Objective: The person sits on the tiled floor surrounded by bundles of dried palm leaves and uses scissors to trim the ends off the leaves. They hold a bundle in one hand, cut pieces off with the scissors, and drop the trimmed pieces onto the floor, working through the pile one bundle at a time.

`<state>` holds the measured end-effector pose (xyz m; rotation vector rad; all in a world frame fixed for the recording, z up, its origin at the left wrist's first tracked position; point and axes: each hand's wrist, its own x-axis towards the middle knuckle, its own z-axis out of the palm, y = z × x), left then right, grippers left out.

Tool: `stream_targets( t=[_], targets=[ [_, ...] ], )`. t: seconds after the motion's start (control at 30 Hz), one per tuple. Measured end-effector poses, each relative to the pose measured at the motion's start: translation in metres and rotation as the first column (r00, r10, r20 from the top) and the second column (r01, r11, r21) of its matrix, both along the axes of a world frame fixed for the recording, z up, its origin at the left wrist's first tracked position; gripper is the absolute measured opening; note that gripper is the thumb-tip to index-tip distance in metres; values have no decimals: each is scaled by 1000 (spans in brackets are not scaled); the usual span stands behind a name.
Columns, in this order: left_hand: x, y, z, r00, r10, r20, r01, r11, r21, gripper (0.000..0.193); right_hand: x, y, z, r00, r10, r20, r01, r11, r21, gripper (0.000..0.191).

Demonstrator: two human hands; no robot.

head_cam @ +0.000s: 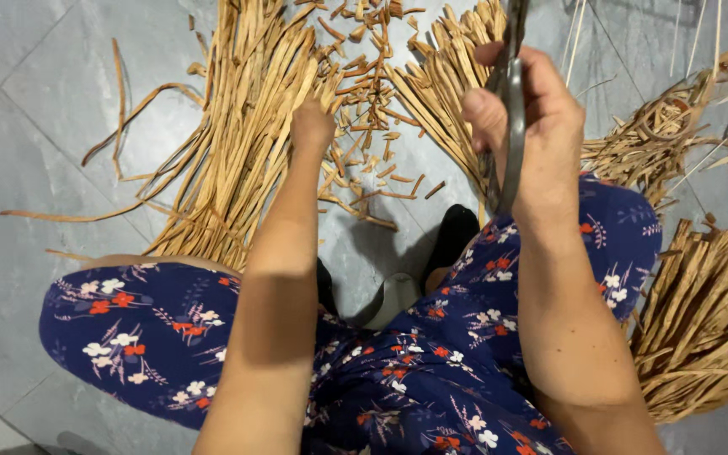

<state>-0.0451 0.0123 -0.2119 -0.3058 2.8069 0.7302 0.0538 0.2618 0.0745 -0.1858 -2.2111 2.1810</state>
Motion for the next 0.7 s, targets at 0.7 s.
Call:
stream_targets(
  t=[0.7],
  targets=[
    [-28,18,41,978,208,33,-153,596,789,20,-24,-5,-21,996,-19,84,24,998,-55,48]
  ],
)
